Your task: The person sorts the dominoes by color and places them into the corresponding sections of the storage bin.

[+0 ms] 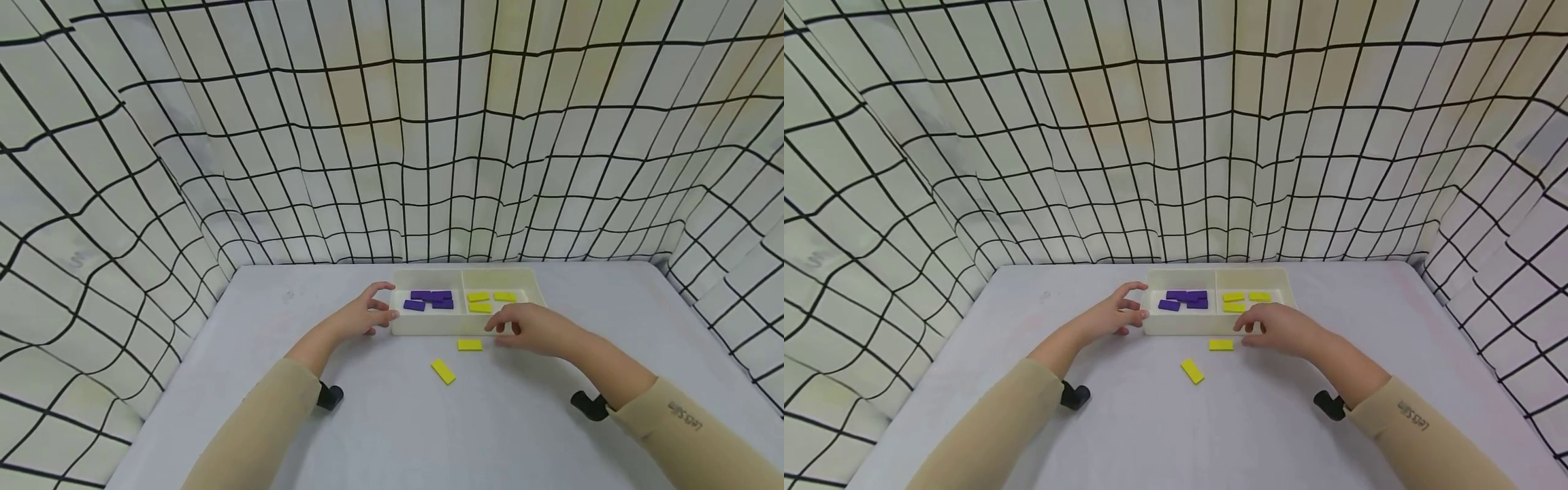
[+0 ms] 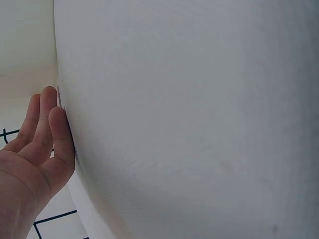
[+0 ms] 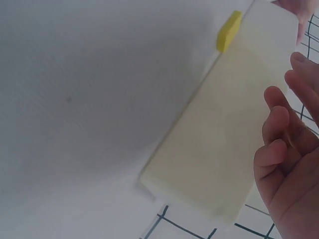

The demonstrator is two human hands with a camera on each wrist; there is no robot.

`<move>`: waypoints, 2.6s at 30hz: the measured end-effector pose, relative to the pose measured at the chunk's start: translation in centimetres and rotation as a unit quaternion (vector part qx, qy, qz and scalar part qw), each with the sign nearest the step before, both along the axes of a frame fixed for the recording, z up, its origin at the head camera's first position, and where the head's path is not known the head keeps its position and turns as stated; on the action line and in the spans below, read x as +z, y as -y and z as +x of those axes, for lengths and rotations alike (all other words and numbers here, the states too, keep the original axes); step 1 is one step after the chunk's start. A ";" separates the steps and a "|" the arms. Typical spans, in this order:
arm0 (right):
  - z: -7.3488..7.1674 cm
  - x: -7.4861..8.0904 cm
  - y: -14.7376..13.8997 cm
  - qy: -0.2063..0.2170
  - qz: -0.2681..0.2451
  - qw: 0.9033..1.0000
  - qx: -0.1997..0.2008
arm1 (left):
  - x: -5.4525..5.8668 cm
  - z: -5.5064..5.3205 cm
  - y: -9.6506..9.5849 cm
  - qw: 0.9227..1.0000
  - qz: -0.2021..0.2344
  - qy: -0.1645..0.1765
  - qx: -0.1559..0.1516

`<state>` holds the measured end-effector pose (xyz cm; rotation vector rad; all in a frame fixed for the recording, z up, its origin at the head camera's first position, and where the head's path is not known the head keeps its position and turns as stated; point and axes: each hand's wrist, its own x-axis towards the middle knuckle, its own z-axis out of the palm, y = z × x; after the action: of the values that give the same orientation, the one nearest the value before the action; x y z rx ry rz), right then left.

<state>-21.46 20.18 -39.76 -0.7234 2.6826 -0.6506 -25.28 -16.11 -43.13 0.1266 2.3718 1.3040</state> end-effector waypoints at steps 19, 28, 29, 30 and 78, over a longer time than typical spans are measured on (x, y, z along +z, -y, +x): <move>0.9 -2.7 3.0 -0.103 0.079 0.990 0.049 | 0.1 0.1 -0.2 1.000 -0.006 0.001 0.006; 0.8 -3.2 4.3 -0.172 0.118 0.973 0.094 | 0.0 0.0 -0.2 1.000 -0.009 0.000 0.005; 0.7 -3.2 4.3 -0.176 0.118 0.973 0.097 | 0.1 0.0 -0.2 1.000 -0.009 0.000 0.006; 0.8 -3.2 4.4 -0.179 0.119 0.972 0.098 | 0.1 0.0 -0.2 1.000 -0.009 0.001 0.007; 1.1 0.2 4.0 -0.203 0.102 0.965 0.129 | -0.3 -0.2 0.1 1.000 0.002 0.002 -0.001</move>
<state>-20.35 16.14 -39.59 -1.2322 2.8743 -0.1662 -25.47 -16.20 -43.42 0.1278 2.3648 1.3054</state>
